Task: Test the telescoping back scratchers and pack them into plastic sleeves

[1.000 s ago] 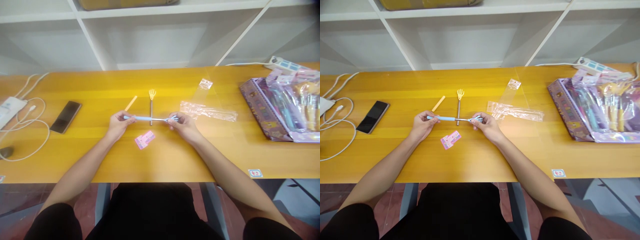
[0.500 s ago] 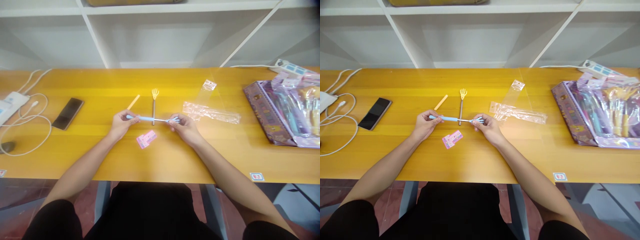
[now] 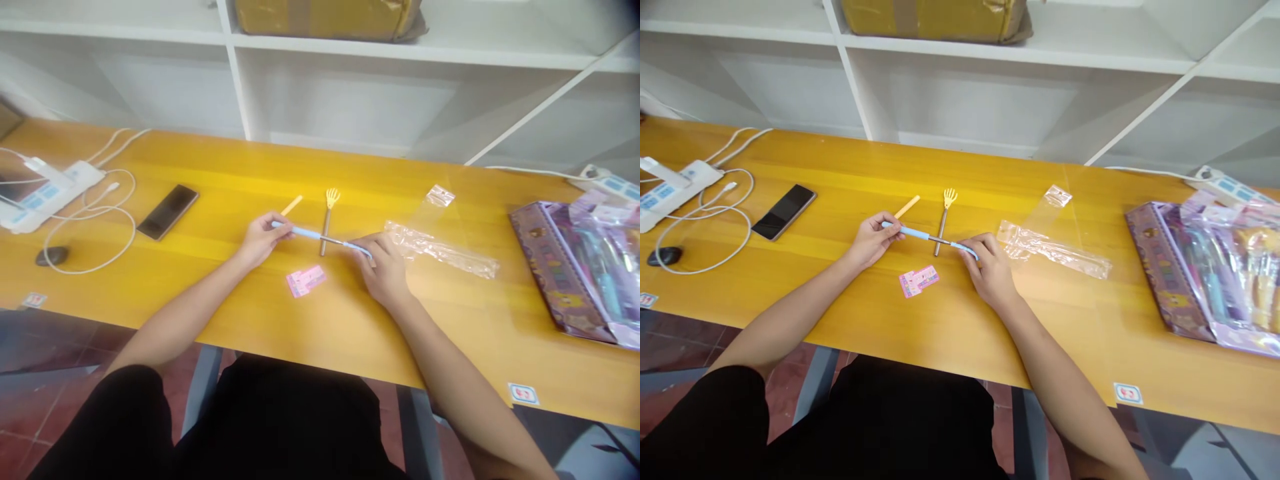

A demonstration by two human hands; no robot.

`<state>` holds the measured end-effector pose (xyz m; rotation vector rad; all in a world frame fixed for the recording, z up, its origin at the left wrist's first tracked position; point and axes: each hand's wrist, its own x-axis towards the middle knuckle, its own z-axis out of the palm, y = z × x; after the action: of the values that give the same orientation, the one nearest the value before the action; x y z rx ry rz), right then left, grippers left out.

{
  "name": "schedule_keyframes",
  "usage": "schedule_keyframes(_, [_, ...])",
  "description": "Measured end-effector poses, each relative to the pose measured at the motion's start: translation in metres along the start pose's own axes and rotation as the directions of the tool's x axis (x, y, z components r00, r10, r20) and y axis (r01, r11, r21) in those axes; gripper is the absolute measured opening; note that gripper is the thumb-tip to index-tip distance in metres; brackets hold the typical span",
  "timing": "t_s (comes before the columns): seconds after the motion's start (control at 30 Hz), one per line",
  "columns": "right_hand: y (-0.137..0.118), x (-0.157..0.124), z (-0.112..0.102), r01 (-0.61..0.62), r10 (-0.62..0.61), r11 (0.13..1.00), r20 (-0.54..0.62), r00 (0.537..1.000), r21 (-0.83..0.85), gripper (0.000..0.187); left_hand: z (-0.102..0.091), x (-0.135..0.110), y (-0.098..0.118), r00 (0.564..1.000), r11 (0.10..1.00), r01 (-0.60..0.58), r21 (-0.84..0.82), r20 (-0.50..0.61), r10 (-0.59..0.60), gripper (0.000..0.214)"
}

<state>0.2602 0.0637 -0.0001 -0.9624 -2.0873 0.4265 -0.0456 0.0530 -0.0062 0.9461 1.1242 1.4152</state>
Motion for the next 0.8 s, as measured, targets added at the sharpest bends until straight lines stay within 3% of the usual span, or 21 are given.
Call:
schedule_keyframes(0.07, [0.003, 0.001, -0.001, 0.037, -0.037, 0.999, 0.006, 0.999, -0.036, 0.023, -0.002, -0.003, 0.002, 0.983, 0.943, -0.159, 0.292, 0.137, 0.123, 0.033])
schedule_keyframes(0.13, [0.005, 0.000, -0.001, 0.056, -0.054, 0.998, 0.051, 0.997, -0.039, 0.023, -0.001, -0.008, 0.005, 0.913, 0.756, -0.373, 0.537, 0.357, 0.198, 0.023])
schedule_keyframes(0.2, [0.006, -0.002, 0.002, 0.078, -0.075, 0.996, 0.104, 0.992, -0.032, 0.023, 0.002, -0.013, 0.006, 0.823, 0.548, -0.543, 0.636, 0.535, 0.194, 0.020])
schedule_keyframes(0.3, [0.007, -0.005, 0.005, 0.115, -0.109, 0.993, 0.147, 0.983, -0.038, 0.022, 0.009, -0.023, 0.004, 0.749, 0.312, -0.656, 0.687, 0.645, 0.153, 0.024])
schedule_keyframes(0.4, [0.006, -0.006, 0.007, 0.146, -0.132, 0.986, 0.159, 0.978, -0.080, 0.023, 0.015, -0.030, 0.003, 0.738, 0.142, -0.675, 0.724, 0.668, 0.097, 0.023])
schedule_keyframes(0.47, [0.002, -0.003, 0.007, 0.164, -0.143, 0.979, 0.158, 0.977, -0.124, 0.024, 0.019, -0.033, 0.006, 0.744, 0.099, -0.668, 0.737, 0.664, 0.074, 0.020])
schedule_keyframes(0.6, [0.003, 0.004, -0.012, 0.183, -0.161, 0.968, 0.131, 0.978, -0.173, 0.023, 0.012, -0.032, 0.024, 0.748, 0.127, -0.664, 0.737, 0.656, 0.101, 0.027])
schedule_keyframes(0.7, [0.033, -0.003, -0.065, 0.132, -0.121, 0.970, 0.067, 0.990, -0.204, 0.021, -0.026, -0.032, 0.050, 0.791, 0.204, -0.610, 0.766, 0.576, 0.204, 0.029])
schedule_keyframes(0.8, [0.090, -0.028, -0.140, -0.031, -0.017, 0.926, -0.122, 0.992, -0.376, 0.022, -0.088, -0.040, 0.078, 0.855, 0.246, -0.502, 0.829, 0.432, 0.287, 0.023])
